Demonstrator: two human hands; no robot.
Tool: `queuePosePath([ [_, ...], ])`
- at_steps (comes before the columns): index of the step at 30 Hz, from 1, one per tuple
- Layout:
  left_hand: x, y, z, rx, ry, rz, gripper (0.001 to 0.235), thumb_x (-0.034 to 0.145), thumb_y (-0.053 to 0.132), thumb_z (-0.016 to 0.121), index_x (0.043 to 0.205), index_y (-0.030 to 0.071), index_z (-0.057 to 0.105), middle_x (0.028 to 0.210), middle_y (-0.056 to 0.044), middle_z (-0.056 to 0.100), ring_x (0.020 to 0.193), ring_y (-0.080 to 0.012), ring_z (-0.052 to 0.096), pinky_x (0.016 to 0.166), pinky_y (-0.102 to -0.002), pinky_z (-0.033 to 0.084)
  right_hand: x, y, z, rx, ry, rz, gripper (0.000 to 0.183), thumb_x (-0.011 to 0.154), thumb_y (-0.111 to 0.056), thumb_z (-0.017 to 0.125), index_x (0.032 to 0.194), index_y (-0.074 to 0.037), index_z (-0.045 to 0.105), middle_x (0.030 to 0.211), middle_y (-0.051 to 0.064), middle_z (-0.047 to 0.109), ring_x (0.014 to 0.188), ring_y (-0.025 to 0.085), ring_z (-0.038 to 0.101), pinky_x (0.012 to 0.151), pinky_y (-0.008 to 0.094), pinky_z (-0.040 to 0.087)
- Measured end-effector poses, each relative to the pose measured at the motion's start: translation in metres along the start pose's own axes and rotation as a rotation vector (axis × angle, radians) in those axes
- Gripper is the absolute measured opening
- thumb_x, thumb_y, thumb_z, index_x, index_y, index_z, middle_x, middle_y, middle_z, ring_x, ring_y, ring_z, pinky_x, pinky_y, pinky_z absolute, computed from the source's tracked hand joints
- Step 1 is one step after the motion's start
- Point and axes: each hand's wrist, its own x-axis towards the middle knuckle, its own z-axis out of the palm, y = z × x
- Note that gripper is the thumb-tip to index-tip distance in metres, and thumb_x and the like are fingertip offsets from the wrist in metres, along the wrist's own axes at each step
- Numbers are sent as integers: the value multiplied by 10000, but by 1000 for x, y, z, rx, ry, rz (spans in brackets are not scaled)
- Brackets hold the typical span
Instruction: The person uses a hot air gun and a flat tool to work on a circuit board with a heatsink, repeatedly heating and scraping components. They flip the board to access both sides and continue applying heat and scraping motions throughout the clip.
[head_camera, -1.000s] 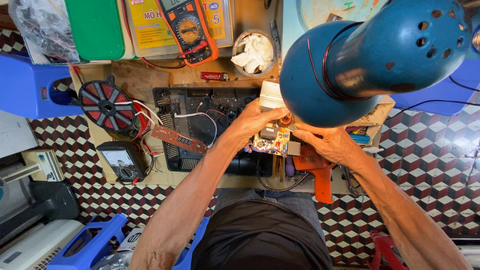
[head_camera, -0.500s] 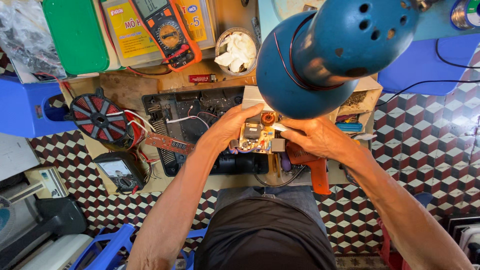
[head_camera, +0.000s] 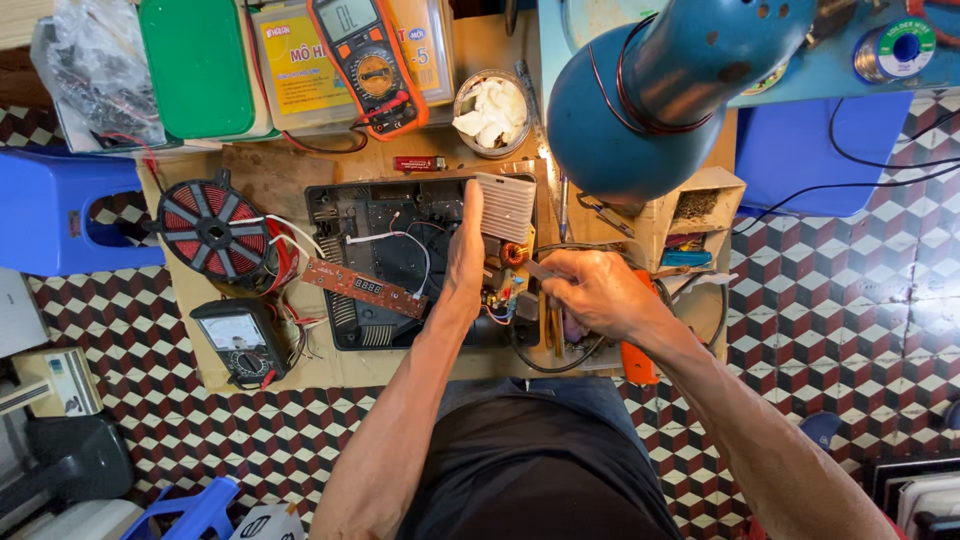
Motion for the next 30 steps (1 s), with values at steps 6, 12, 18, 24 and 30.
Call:
queuePosePath([
  [6, 14, -38, -23, -479, 130, 184, 704, 960, 785, 432, 919, 113, 639, 765, -134, 627, 616, -214, 592, 640, -395, 429, -30, -21, 29, 277, -9, 19, 413, 959, -178, 570, 1342, -25, 581, 814, 86, 725, 529, 122, 672, 466, 287, 571],
  [12, 45, -55, -36, -951, -237, 391, 500, 1104, 495, 511, 836, 79, 582, 946, -100, 657, 1048, -261, 694, 1078, -414, 506, -45, -12, 80, 326, 180, -117, 510, 994, -186, 631, 1480, -80, 520, 851, 128, 712, 625, 168, 630, 537, 318, 522],
  [18, 22, -47, -42, -844, -3, 141, 351, 999, 289, 448, 1174, 99, 685, 1169, -98, 714, 1137, -240, 642, 1078, -404, 471, -24, 2, 120, -116, 529, -452, 395, 970, -76, 625, 1361, -66, 567, 879, 165, 682, 697, 269, 695, 624, 376, 543],
  [24, -24, -72, -57, -840, -140, 138, 360, 1040, 332, 481, 1274, 74, 572, 1253, -84, 619, 1157, -225, 611, 1018, -373, 481, -7, 3, 131, -146, 683, -431, 395, 946, -108, 670, 1324, -100, 554, 921, 187, 729, 730, 323, 732, 618, 403, 559],
  [30, -9, -64, -48, -723, -128, 25, 422, 996, 451, 591, 1230, 99, 583, 1167, -107, 637, 1083, -237, 614, 980, -397, 497, -1, 13, 123, -305, 778, -487, 290, 958, -127, 679, 1213, -60, 558, 821, 160, 710, 679, 331, 708, 561, 417, 530],
])
